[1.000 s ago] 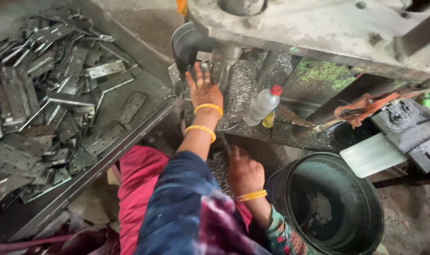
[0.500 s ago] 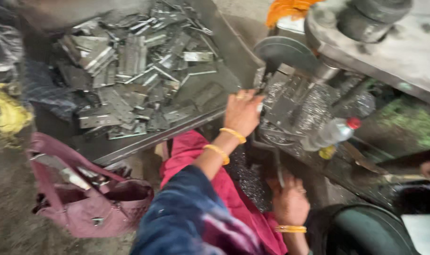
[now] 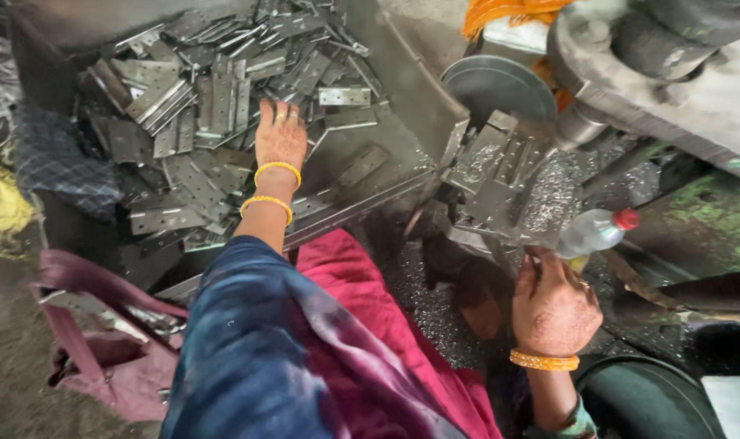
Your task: The person places a metal hinge piece into a punching machine, operates the lever by hand to punch holes, and removes the finished piece, repeating this for multiple hinges from a tray.
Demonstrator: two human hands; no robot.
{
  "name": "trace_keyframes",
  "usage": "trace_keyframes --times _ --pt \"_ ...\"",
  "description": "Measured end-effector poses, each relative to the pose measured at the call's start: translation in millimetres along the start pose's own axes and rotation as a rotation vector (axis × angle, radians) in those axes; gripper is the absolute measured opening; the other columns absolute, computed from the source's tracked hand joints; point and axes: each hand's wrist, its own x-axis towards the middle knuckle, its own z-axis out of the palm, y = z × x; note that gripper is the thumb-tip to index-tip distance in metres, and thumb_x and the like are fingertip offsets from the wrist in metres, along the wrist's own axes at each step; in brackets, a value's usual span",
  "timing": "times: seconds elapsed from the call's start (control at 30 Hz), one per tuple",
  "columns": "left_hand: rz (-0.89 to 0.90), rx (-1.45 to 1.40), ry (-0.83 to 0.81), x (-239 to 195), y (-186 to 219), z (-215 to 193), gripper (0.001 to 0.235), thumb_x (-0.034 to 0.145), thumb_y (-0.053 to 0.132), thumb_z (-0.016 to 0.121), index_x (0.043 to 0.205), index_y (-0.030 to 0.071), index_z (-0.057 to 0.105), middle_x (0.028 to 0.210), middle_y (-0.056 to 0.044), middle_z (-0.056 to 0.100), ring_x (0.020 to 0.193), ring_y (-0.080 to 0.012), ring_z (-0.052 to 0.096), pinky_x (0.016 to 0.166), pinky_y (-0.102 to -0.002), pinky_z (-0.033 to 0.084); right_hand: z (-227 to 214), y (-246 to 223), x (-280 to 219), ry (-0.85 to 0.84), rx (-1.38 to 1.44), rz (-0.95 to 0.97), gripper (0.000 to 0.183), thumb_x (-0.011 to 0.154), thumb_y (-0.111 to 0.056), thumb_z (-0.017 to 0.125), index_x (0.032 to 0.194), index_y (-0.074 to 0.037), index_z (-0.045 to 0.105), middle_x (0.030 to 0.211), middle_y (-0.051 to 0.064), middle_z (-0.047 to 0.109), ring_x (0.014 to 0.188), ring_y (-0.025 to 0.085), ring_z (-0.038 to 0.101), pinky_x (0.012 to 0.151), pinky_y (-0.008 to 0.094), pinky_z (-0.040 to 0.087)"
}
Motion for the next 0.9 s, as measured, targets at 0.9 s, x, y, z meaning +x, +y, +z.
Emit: trace_keyframes --times 0.9 --pt "0.133 -2.368 -0.334 -96.7 221.3 -230.0 0.04 0.093 0.003 0.07 0.132 0.0 0.064 0.11 -0.003 0.073 0.095 -0.0078 0.068 0.086 -0.024 0.056 4.7 13.9 -24.2 -0.33 0.732 0.207 0.064 0.091 -0.025 0.077 0.148 -0.011 0.054 0.105 0.023 0.072 0.1 0.04 0.069 0.084 0.047 0.055"
